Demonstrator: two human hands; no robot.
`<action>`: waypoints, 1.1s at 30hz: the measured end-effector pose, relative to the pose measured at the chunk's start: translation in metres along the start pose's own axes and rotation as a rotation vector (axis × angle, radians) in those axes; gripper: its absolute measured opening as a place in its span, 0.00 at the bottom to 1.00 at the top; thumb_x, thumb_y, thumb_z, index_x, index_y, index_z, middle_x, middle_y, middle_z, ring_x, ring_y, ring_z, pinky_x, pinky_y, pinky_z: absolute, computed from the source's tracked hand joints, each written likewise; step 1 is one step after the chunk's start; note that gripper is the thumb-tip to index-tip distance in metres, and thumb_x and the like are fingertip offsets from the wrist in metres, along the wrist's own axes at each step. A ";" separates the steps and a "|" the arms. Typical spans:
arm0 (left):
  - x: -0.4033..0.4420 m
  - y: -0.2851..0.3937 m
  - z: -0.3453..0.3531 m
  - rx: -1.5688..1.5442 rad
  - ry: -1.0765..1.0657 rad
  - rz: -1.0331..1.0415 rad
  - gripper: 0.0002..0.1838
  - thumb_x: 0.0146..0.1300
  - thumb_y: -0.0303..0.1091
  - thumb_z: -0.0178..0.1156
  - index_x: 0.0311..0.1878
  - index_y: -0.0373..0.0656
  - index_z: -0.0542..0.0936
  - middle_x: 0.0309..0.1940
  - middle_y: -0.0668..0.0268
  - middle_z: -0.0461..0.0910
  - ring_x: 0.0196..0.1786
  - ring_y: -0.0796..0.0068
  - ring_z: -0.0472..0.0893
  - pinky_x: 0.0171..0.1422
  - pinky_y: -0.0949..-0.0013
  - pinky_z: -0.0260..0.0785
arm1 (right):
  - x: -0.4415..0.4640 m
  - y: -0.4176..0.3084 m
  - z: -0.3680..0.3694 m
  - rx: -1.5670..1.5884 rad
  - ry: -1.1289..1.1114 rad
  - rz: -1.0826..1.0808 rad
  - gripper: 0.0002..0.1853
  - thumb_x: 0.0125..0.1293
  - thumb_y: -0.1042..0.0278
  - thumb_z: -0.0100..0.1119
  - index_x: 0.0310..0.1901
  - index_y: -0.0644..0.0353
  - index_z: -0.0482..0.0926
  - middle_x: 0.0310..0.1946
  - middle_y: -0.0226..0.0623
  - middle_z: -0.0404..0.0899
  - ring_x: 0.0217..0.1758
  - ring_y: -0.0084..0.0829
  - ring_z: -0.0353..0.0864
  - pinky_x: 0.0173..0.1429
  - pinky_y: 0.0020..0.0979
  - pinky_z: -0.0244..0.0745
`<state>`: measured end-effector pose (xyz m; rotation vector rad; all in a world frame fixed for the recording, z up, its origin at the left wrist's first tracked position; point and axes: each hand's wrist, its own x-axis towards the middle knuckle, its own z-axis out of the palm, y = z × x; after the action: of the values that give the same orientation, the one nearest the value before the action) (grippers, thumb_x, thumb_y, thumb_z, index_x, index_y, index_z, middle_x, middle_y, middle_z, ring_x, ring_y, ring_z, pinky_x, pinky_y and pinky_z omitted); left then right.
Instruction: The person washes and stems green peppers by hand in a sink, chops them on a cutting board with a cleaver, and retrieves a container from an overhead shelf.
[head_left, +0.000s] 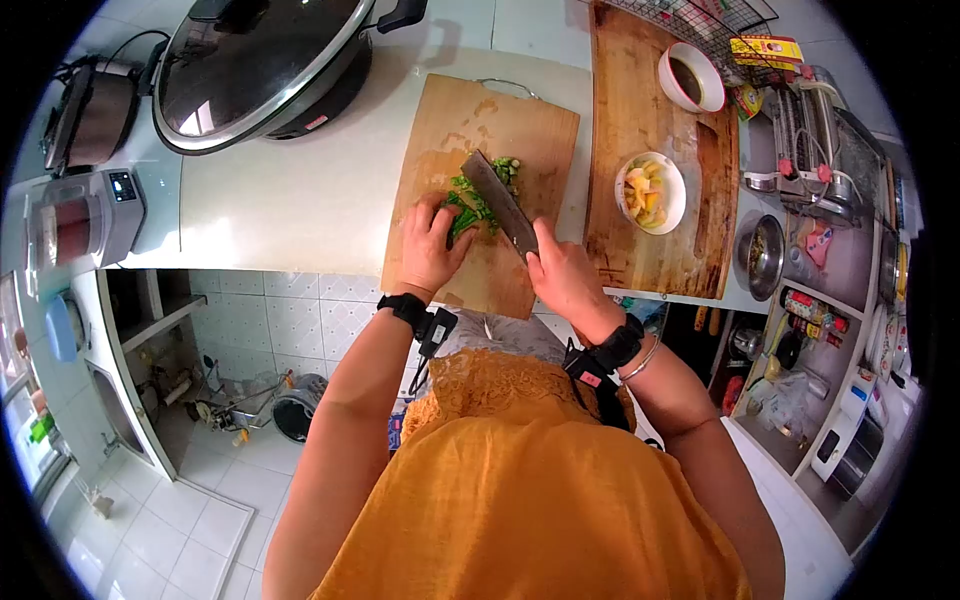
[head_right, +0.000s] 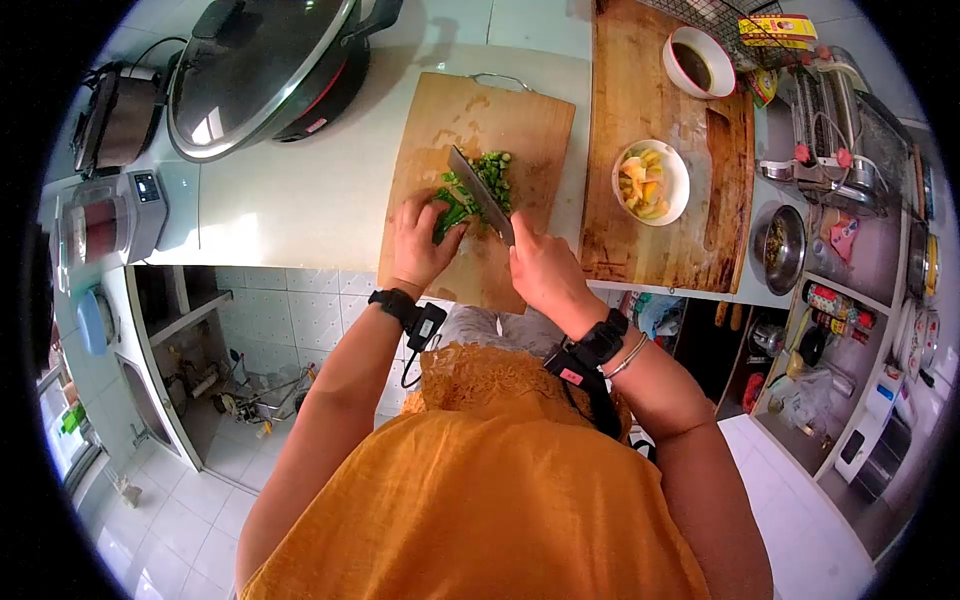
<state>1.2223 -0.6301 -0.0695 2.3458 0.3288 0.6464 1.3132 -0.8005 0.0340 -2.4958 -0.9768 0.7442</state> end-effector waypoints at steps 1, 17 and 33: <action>-0.002 -0.003 0.002 0.000 0.001 -0.001 0.16 0.46 0.31 0.67 0.39 0.42 0.74 0.46 0.58 0.71 0.47 0.53 0.71 0.50 0.56 0.66 | 0.000 -0.001 0.000 0.006 0.000 -0.006 0.18 0.60 0.72 0.52 0.50 0.65 0.60 0.19 0.55 0.74 0.25 0.57 0.76 0.28 0.53 0.70; 0.000 0.002 0.005 0.048 0.031 -0.042 0.15 0.48 0.31 0.65 0.40 0.43 0.75 0.51 0.56 0.69 0.52 0.51 0.68 0.56 0.53 0.61 | 0.000 -0.008 0.008 -0.091 -0.021 -0.067 0.18 0.61 0.72 0.51 0.51 0.66 0.61 0.17 0.52 0.74 0.22 0.55 0.75 0.25 0.51 0.68; -0.001 -0.006 0.006 -0.067 -0.009 -0.042 0.16 0.48 0.28 0.65 0.41 0.40 0.74 0.50 0.54 0.70 0.52 0.50 0.70 0.54 0.56 0.65 | 0.001 -0.014 0.000 -0.109 -0.102 -0.046 0.17 0.61 0.72 0.51 0.50 0.64 0.60 0.16 0.51 0.73 0.21 0.55 0.75 0.24 0.51 0.68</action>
<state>1.2245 -0.6292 -0.0773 2.2710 0.3466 0.6176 1.3066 -0.7902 0.0407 -2.5394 -1.1353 0.8311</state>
